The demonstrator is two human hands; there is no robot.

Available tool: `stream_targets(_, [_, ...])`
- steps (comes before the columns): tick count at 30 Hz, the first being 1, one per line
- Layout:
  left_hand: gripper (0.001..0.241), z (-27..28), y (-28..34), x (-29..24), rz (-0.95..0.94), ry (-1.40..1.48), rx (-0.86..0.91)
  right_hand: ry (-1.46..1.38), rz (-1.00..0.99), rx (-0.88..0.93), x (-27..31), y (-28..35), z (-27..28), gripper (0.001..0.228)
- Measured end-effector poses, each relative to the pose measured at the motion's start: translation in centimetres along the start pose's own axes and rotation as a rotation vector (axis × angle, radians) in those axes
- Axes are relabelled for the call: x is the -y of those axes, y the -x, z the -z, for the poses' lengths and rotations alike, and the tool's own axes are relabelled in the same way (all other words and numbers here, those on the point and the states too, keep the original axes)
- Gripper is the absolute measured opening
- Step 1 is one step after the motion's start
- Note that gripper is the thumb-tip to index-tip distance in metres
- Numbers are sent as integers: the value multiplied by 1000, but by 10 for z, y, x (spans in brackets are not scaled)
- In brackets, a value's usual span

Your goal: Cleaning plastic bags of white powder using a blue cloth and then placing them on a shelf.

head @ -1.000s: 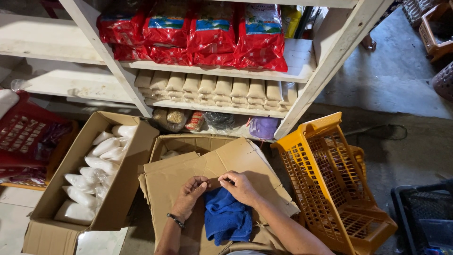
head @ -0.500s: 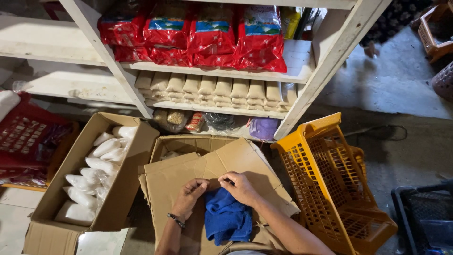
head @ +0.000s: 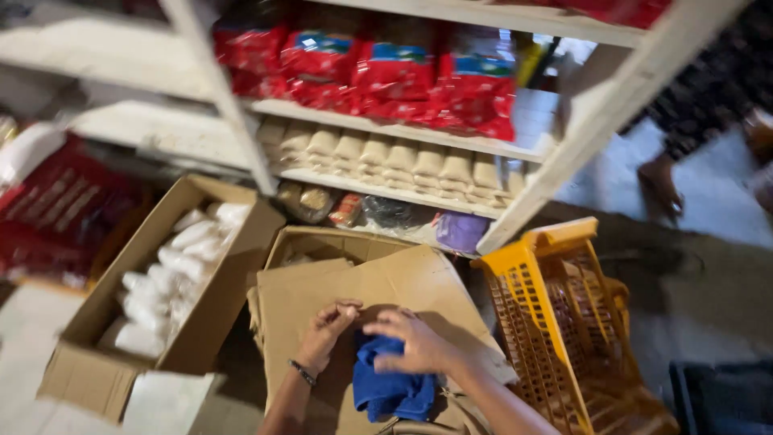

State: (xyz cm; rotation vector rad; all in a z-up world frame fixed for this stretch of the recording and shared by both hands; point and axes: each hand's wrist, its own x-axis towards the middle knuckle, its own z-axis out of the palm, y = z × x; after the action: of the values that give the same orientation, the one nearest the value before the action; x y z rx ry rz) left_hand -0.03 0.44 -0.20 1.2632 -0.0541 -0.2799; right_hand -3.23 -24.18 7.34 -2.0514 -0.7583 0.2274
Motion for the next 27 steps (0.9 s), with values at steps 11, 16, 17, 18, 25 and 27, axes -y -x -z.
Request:
stream_targets(11, [72,95,55,-28,-267,-910,-502,269,-116,117,10,10,-2,47])
stream_targets(16, [86,74,67,-25,36,-626,-389,220,-129,-28,-1,12,-2,32])
stream_targets(17, [82,64,65,-31,73,-446,-335,265,-137,-66,4,14,0,32])
stream_targets(18, [79,54,62,-37,108,-265,-282,311,-144,-103,8,15,2,31])
stream_targets(25, [94,25,-30,-7,-293,-84,-243,512,-161,-222,-16,36,26,32])
stream_targets(27, [87,23,-77,43,-321,-52,-196,347,-122,-265,-23,39,36,32])
